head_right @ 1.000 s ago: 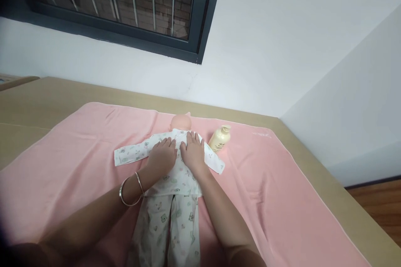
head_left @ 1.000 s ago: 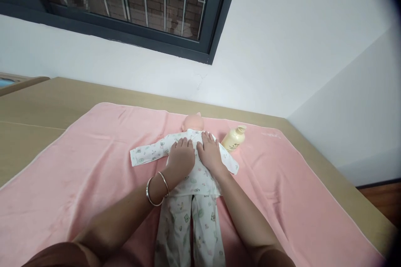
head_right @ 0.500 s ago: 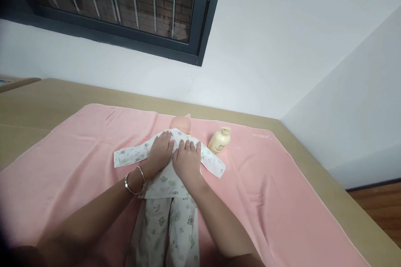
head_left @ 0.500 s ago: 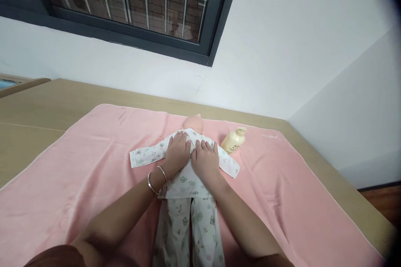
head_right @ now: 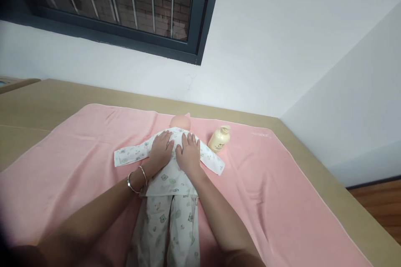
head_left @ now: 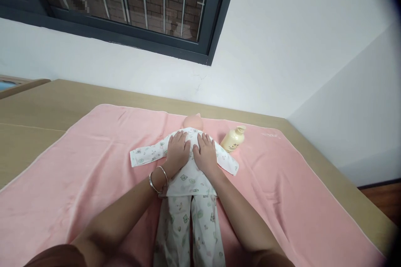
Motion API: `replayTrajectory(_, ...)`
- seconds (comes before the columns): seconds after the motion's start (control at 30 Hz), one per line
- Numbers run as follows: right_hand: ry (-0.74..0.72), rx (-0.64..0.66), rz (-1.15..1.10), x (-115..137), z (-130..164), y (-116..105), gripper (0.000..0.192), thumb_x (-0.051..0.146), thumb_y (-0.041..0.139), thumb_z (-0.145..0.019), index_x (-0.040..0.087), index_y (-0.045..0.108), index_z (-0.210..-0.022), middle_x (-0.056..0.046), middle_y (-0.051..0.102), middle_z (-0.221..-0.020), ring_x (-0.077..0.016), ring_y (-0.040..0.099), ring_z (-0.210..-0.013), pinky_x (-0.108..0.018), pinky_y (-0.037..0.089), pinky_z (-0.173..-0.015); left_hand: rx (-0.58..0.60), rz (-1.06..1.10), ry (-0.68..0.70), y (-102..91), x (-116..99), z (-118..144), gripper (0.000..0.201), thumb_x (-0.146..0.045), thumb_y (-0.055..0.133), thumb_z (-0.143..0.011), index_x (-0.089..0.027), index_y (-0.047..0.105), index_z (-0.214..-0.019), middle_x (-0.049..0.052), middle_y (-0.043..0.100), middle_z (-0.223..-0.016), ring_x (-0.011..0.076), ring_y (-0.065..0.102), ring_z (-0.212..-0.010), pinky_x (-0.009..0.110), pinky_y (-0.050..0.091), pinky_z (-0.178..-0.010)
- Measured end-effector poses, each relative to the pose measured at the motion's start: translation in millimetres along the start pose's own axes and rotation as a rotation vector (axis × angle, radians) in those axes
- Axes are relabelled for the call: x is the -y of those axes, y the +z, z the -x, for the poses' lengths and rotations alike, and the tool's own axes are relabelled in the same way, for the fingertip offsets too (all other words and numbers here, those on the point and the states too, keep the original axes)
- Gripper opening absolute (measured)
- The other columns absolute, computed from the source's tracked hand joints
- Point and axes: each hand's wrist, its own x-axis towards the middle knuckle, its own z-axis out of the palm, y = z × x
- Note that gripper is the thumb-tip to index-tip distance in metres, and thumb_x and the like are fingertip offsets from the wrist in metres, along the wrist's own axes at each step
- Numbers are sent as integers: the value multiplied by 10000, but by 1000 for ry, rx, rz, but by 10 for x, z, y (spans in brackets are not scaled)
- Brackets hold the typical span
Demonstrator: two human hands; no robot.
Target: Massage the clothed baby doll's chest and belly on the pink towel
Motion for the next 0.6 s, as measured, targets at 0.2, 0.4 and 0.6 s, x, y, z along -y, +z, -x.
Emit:
replayTrajectory(0.2,4,-5,-7,-2,3,5,528,300,341,-978,119,393,-1471,-129,349,-1535,-282,244,-1440,-481,151,-1176,-2,1,0,-4,-5,2,421,-265,357,-953,-86,557,-1277,151,590,-1347,287,474,-1315,506,323,-1136)
replayTrajectory(0.4,-3,-16,-2,24,27,-29,522,289,330,-975,117,404,-1463,-135,379,-1516,-279,270,-1428,-475,164,-1170,-2,-67,26,-85,-55,-15,377,-239,379,-942,-114,573,-1240,139,621,-1283,275,522,-1237,473,368,-1089)
replayTrajectory(0.6,-21,36,-35,-33,-13,-139,495,319,363,-978,155,432,-1440,-126,427,-1488,-269,316,-1409,-518,157,-1159,112,-246,50,-363,-310,28,285,-197,392,-928,-117,648,-1024,153,668,-1022,284,605,-992,443,457,-892)
